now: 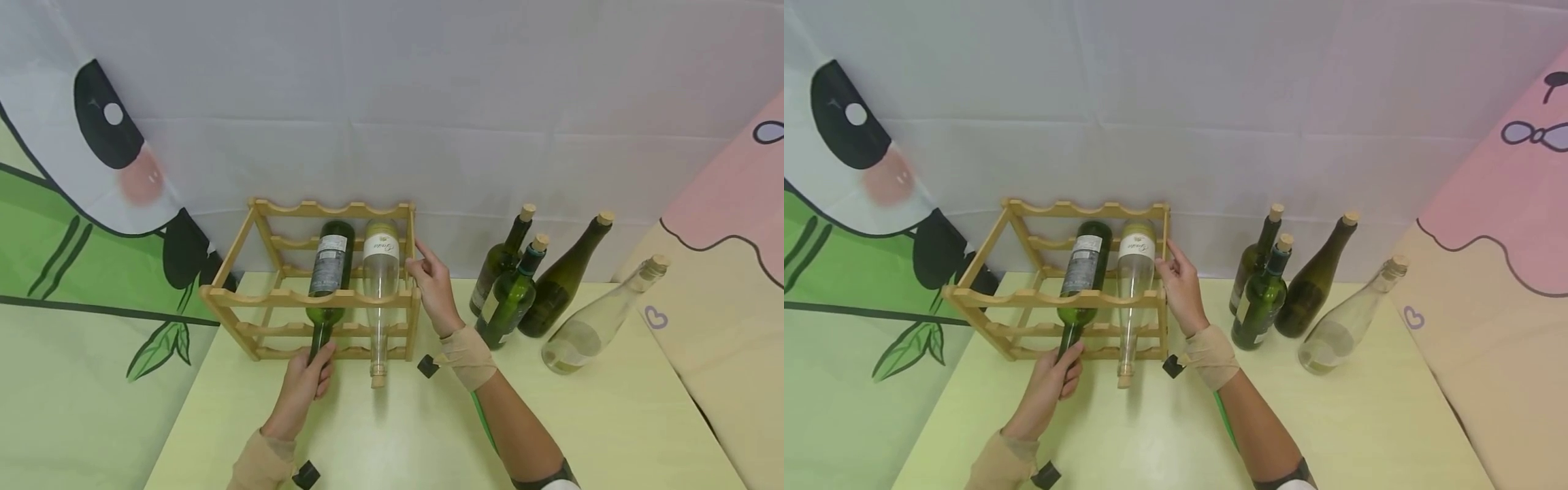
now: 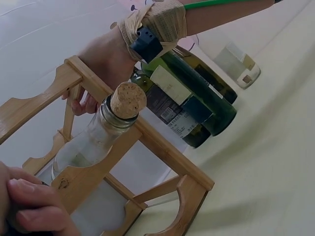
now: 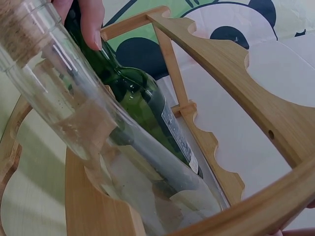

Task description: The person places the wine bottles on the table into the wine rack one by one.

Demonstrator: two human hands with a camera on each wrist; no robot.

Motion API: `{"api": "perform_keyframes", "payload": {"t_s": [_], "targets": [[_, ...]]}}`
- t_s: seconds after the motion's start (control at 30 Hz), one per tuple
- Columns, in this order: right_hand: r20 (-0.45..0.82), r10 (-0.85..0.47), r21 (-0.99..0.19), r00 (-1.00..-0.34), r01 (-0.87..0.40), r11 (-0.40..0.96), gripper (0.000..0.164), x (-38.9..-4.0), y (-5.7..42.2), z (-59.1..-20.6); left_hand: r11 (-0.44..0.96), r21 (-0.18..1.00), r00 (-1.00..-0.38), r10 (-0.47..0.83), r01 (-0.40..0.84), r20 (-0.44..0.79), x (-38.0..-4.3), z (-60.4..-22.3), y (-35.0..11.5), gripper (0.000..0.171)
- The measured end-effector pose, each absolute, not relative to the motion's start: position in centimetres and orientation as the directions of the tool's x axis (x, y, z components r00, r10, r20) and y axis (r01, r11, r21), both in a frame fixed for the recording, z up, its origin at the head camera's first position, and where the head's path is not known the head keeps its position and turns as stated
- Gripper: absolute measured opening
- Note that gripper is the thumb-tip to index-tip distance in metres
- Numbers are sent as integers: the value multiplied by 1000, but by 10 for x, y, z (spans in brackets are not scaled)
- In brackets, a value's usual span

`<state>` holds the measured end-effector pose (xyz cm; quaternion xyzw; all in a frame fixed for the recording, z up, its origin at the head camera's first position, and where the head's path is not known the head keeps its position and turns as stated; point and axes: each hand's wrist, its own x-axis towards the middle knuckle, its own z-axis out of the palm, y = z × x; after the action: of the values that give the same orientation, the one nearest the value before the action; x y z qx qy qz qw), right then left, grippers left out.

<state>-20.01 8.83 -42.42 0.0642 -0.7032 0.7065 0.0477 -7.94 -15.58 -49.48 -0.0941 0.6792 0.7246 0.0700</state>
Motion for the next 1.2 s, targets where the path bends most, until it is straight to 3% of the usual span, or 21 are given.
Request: {"api": "perform_keyframes", "payload": {"t_s": [1.2], "targets": [[157, -40, -988, -987, -157, -4, 58, -199, 90, -424, 56, 975, -976, 7, -216, -217, -93, -494, -164, 43]]}}
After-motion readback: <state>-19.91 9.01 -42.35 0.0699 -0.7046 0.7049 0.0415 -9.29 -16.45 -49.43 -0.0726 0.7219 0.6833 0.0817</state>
